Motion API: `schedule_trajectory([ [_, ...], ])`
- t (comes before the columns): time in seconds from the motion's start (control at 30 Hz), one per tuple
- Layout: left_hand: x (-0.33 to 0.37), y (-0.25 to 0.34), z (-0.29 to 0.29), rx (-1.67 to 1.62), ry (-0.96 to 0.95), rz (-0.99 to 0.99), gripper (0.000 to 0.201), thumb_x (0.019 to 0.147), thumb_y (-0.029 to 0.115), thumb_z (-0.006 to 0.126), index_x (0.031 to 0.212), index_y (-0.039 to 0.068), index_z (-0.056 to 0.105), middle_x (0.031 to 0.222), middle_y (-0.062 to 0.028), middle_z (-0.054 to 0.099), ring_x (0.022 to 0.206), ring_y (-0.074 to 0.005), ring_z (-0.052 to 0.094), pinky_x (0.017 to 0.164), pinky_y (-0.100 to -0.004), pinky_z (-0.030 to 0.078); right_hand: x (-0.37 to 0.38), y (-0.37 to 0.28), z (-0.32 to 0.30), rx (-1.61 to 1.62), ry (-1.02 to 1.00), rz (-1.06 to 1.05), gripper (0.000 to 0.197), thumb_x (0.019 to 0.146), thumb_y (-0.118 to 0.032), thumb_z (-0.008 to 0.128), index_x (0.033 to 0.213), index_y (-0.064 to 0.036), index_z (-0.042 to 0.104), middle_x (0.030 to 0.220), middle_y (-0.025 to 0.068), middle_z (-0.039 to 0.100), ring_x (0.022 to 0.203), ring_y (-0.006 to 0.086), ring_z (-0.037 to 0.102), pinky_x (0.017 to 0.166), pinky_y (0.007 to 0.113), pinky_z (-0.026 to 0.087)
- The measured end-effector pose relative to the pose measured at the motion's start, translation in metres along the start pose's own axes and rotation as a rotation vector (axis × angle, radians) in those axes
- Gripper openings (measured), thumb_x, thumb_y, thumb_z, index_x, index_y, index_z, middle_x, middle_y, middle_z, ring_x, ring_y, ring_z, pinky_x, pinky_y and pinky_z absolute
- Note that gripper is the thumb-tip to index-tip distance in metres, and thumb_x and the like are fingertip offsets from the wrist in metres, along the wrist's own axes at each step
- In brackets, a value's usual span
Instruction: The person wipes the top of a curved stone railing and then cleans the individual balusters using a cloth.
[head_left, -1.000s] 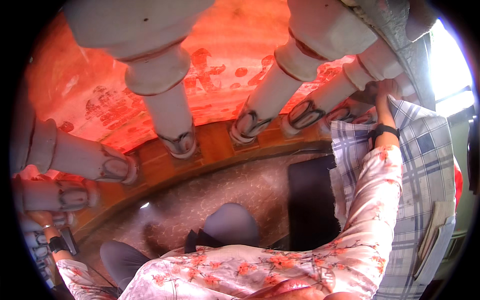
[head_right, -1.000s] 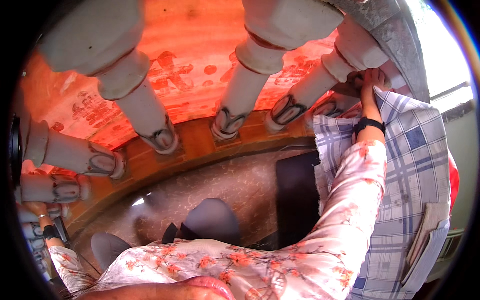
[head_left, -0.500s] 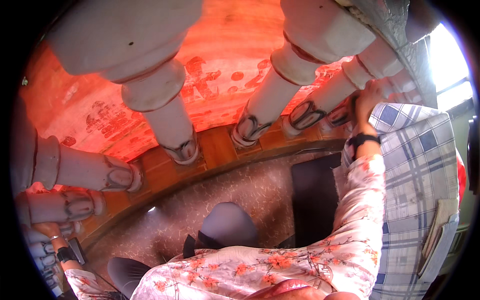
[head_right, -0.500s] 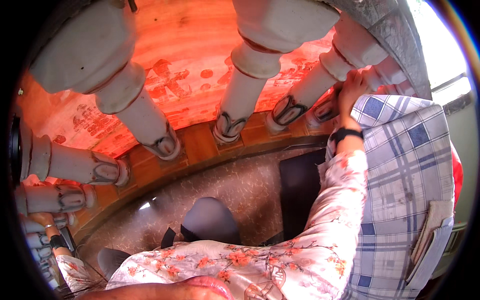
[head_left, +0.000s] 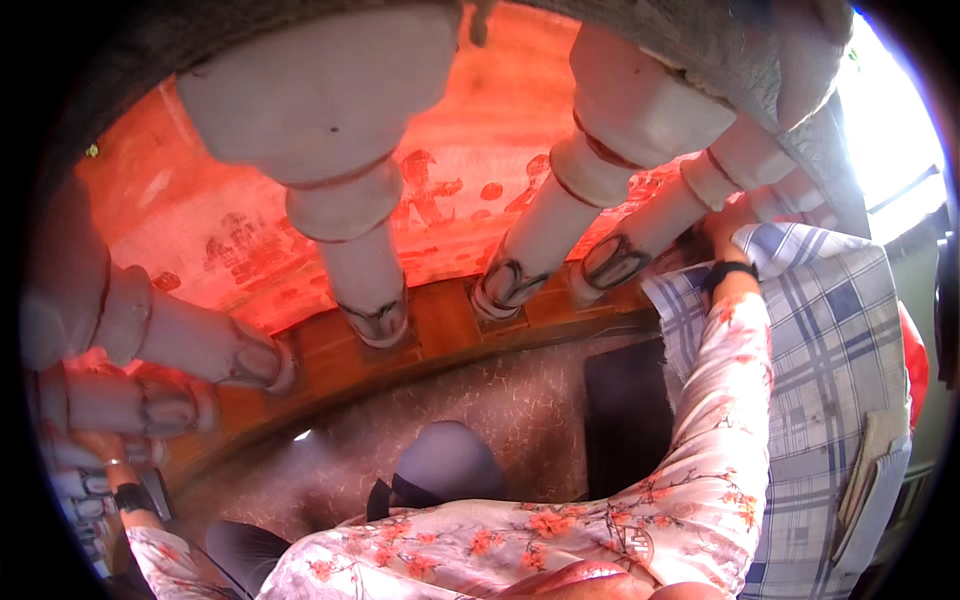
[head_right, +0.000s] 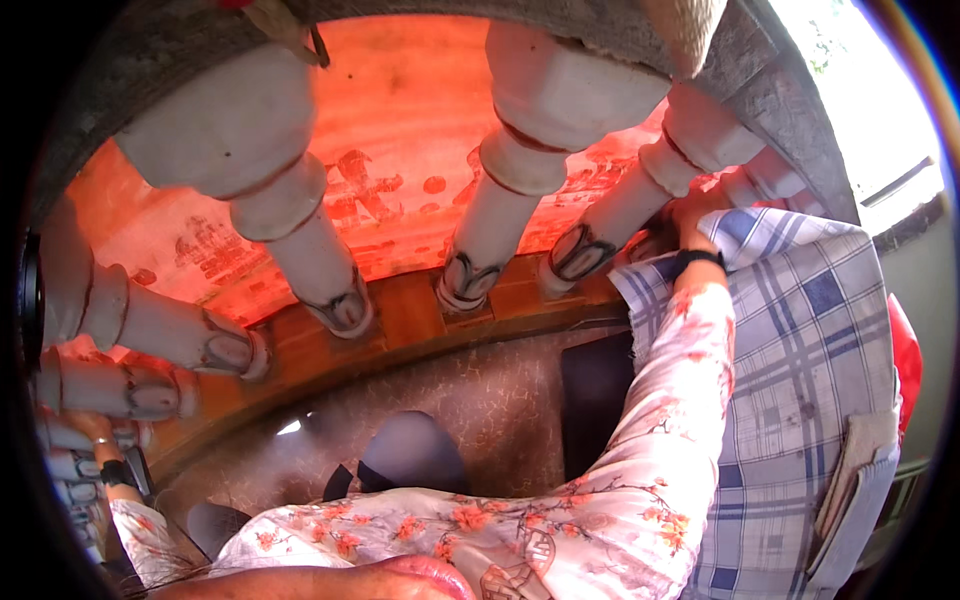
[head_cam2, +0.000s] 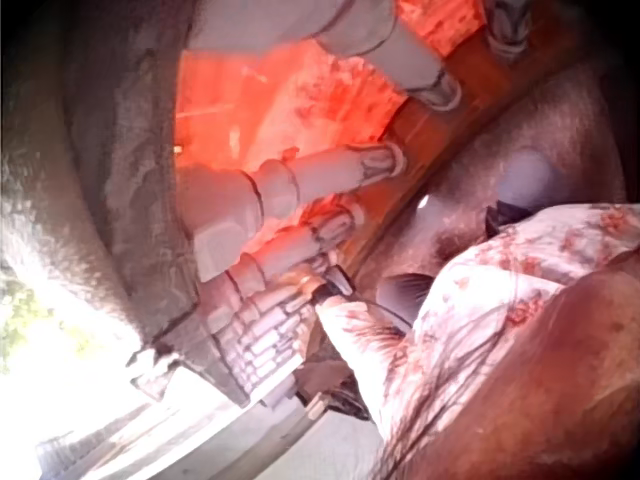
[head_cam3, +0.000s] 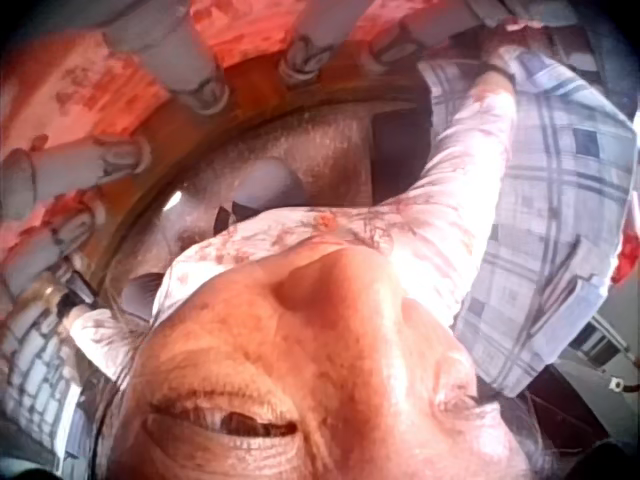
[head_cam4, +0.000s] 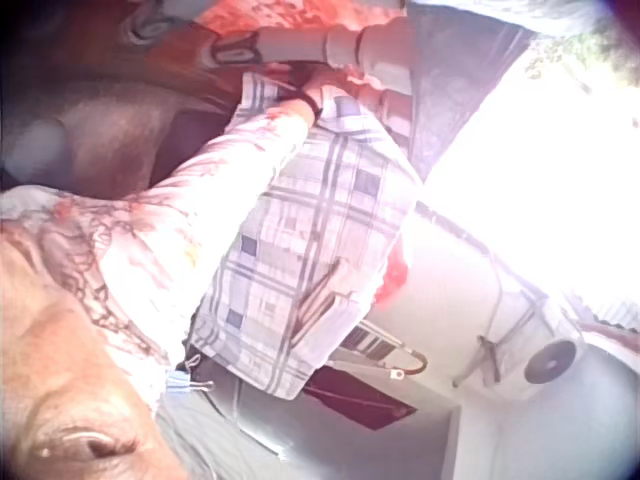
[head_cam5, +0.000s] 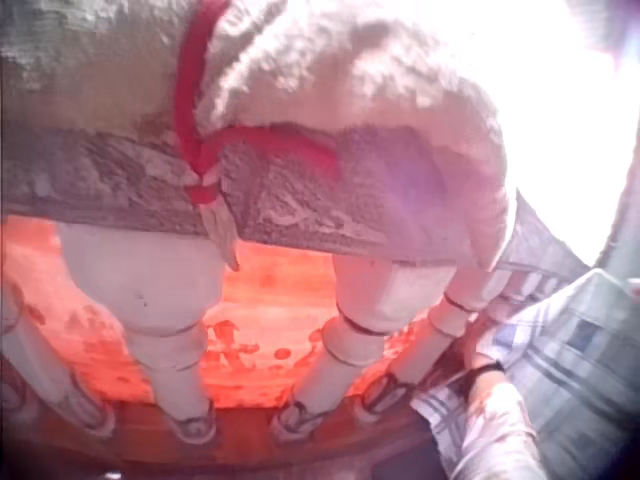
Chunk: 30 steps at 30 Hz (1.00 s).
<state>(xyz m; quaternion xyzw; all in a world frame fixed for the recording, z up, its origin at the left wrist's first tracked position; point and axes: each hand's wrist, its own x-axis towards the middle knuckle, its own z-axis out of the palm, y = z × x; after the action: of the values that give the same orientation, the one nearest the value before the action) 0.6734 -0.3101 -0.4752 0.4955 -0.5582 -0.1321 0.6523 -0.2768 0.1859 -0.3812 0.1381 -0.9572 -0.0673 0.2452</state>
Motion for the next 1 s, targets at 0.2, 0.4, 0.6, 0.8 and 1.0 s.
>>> schedule_trajectory([
  [0.2, 0.001, 0.001, 0.008, -0.020, -0.017, -0.033, 0.032, 0.095, 0.024, 0.036, 0.108, -0.003, 0.046, 0.109, -0.0094, 0.051, 0.096, -0.0205, 0.048, 0.086, -0.0324, 0.040, -0.055, 0.038, -0.010, 0.271, 0.022, 0.067, 0.021, 0.076, -0.022, 0.053, 0.086, -0.0115, 0.068, 0.098, 0.0104, 0.062, 0.097, 0.0295, 0.056, 0.067, 0.042, 0.046],
  [0.4, -0.005, -0.002, 0.008, -0.017, -0.019, -0.042, 0.032, 0.095, 0.024, 0.037, 0.109, -0.003, 0.046, 0.109, -0.0093, 0.051, 0.096, -0.0205, 0.048, 0.086, -0.0323, 0.040, -0.008, 0.094, -0.050, 0.136, 0.231, 0.172, 0.022, 0.077, -0.024, 0.053, 0.088, -0.0125, 0.069, 0.097, 0.0097, 0.063, 0.097, 0.0279, 0.057, 0.066, 0.041, 0.047],
  [0.6, 0.006, 0.002, 0.000, -0.004, -0.014, -0.011, 0.032, 0.095, 0.024, 0.037, 0.109, -0.002, 0.046, 0.109, -0.0093, 0.051, 0.096, -0.0205, 0.048, 0.086, -0.0323, 0.040, 0.009, 0.096, 0.004, -0.109, 0.015, 0.269, 0.023, 0.077, -0.025, 0.053, 0.089, -0.0136, 0.069, 0.097, 0.0091, 0.064, 0.097, 0.0264, 0.057, 0.066, 0.040, 0.047],
  [0.8, -0.002, -0.023, 0.018, -0.057, -0.044, -0.045, 0.031, 0.095, 0.024, 0.037, 0.109, -0.002, 0.045, 0.109, -0.0093, 0.050, 0.096, -0.0205, 0.048, 0.086, -0.0323, 0.040, 0.006, 0.089, 0.065, -0.542, -0.176, -0.173, 0.024, 0.078, -0.026, 0.053, 0.090, -0.0146, 0.070, 0.096, 0.0085, 0.065, 0.097, 0.0248, 0.058, 0.066, 0.039, 0.047],
  [1.0, 0.005, 0.008, -0.016, -0.013, -0.018, 0.016, 0.031, 0.095, 0.024, 0.037, 0.110, -0.002, 0.045, 0.110, -0.0093, 0.050, 0.096, -0.0205, 0.048, 0.086, -0.0322, 0.040, -0.130, -0.035, 0.070, 0.758, -0.146, 0.062, 0.031, 0.069, -0.009, 0.048, 0.094, -0.0016, 0.066, 0.083, 0.0181, 0.064, 0.083, 0.0262, 0.063, 0.071, 0.032, 0.048],
])
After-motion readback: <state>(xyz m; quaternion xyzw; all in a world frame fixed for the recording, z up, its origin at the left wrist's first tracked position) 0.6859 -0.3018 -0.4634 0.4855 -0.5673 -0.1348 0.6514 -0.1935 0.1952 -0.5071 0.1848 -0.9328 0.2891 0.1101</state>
